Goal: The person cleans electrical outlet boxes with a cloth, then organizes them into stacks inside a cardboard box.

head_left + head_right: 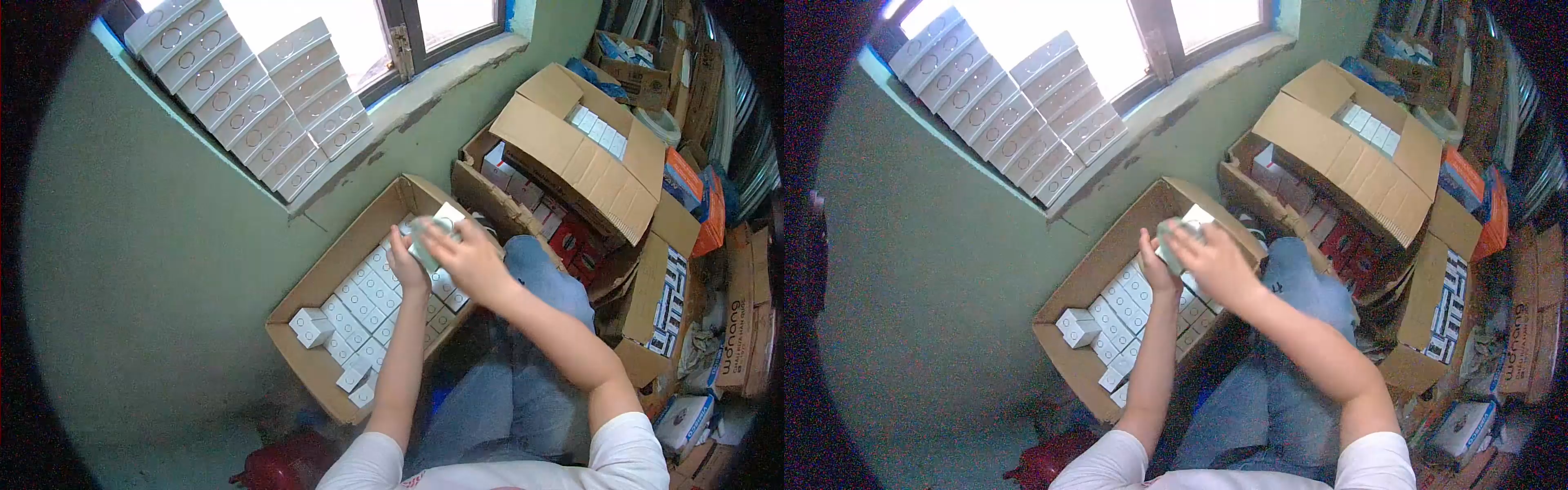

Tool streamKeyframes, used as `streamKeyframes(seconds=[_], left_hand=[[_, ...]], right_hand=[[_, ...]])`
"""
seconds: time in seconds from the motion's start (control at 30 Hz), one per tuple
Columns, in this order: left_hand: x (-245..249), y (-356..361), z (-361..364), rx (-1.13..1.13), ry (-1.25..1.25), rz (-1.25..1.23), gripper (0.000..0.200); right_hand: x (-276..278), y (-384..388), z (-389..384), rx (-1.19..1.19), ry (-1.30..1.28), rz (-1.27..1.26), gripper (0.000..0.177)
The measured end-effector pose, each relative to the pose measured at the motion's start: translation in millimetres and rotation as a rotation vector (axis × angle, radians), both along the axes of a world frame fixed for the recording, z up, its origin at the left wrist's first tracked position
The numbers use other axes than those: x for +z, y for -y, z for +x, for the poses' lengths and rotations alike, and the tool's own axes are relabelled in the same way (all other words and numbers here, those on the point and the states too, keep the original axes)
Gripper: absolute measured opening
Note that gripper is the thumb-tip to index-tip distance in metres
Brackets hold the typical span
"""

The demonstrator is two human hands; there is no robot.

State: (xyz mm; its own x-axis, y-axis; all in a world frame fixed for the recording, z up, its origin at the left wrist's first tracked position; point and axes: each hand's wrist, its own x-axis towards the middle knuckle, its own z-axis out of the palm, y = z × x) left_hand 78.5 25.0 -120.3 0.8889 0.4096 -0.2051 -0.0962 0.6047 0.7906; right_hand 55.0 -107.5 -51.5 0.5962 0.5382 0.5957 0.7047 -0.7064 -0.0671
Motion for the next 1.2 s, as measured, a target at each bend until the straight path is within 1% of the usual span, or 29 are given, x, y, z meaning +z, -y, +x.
streamKeyframes(seconds=[0.03, 0.07, 0.1, 0.17, 0.23, 0.27, 0.33, 0.4, 0.43, 0.47, 0.57, 0.6, 0.67, 0.73, 0.83, 0.87, 0.97, 1.0, 1.1, 1.13, 1.2], left_hand=[[1.2, 1.5, 0.5, 0.021, -0.033, 0.01, 0.05], [-1.0, -4.9, -0.5, -0.008, -0.077, -0.035, 0.049], [0.1, -5.4, -1.5, -0.018, -0.042, -0.05, 0.049], [3.0, -7.0, -1.9, -0.042, 0.031, -0.072, 0.048], [-4.7, -13.1, -2.2, -0.071, 0.08, -0.035, 0.047], [-13.3, -16.6, -0.2, -0.088, 0.097, -0.015, 0.047], [-9.4, -15.8, 0.4, -0.115, 0.118, -0.006, 0.045], [1.7, -2.3, 0.4, -0.024, 0.06, 0.147, 0.043], [6.5, 2.7, 0.2, 0.024, 0.03, 0.224, 0.044], [3.5, -0.5, 0.5, 0.011, 0.052, 0.111, 0.045], [-1.0, -8.4, -6.2, -0.025, 0.16, 0.366, 0.047], [-3.4, -10.1, -5.4, -0.024, 0.243, 0.561, 0.045], [-8.5, -12.0, -4.2, -0.067, 0.329, 0.633, 0.048], [4.6, -11.3, -6.5, -0.085, 0.429, 0.713, 0.051], [1.2, -13.4, -5.4, -0.137, 0.476, 0.814, 0.051], [-0.6, -13.9, -5.2, -0.147, 0.471, 0.787, 0.05], [-9.0, -14.8, -3.0, -0.155, 0.458, 0.735, 0.049], [-10.3, -12.0, -2.3, -0.144, 0.454, 0.735, 0.048], [-10.8, -8.8, -4.5, -0.132, 0.461, 0.79, 0.046], [-8.9, -7.2, -6.4, -0.131, 0.465, 0.817, 0.045], [-6.8, -1.9, -8.0, -0.085, 0.467, 0.853, 0.044]], right_hand=[[-1.9, -8.3, -7.1, 0.04, -0.003, -0.003, 0.045], [0.4, -9.4, -7.7, 0.076, -0.013, -0.017, 0.045], [4.9, -10.6, -8.3, 0.113, -0.024, -0.029, 0.046], [4.5, -1.6, 5.0, -0.018, -0.019, -0.005, 0.046], [18.7, 7.0, 12.0, -0.164, -0.051, 0.028, 0.046], [18.7, 8.2, 12.3, -0.173, -0.071, 0.039, 0.047], [11.2, 9.7, 11.6, -0.151, -0.07, 0.017, 0.048], [4.6, 4.2, 1.2, -0.058, -0.036, -0.049, 0.05], [0.5, -3.7, -3.4, 0.001, -0.056, 0.008, 0.057], [-0.3, -7.7, -5.7, 0.009, -0.085, 0.009, 0.055], [10.4, -4.8, -3.9, 0.005, -0.141, -0.007, 0.048], [12.4, -0.6, 0.0, -0.004, -0.154, -0.016, 0.046], [9.8, 8.8, 6.5, -0.048, -0.175, -0.079, 0.042], [9.2, 21.2, 13.3, -0.095, -0.172, -0.152, 0.039], [9.1, 23.0, 10.3, -0.083, -0.265, -0.219, 0.028], [-1.4, 22.2, 10.1, -0.062, -0.268, -0.196, 0.033], [7.1, 18.8, 4.8, 0.011, -0.371, -0.162, 0.04], [5.6, 17.5, 5.4, 0.038, -0.357, -0.171, 0.046], [-0.9, 10.2, 1.3, 0.09, -0.313, -0.129, 0.047], [1.3, 9.6, 0.1, 0.072, -0.301, -0.137, 0.039], [-0.8, 12.7, 2.6, 0.051, -0.249, -0.118, 0.031]])
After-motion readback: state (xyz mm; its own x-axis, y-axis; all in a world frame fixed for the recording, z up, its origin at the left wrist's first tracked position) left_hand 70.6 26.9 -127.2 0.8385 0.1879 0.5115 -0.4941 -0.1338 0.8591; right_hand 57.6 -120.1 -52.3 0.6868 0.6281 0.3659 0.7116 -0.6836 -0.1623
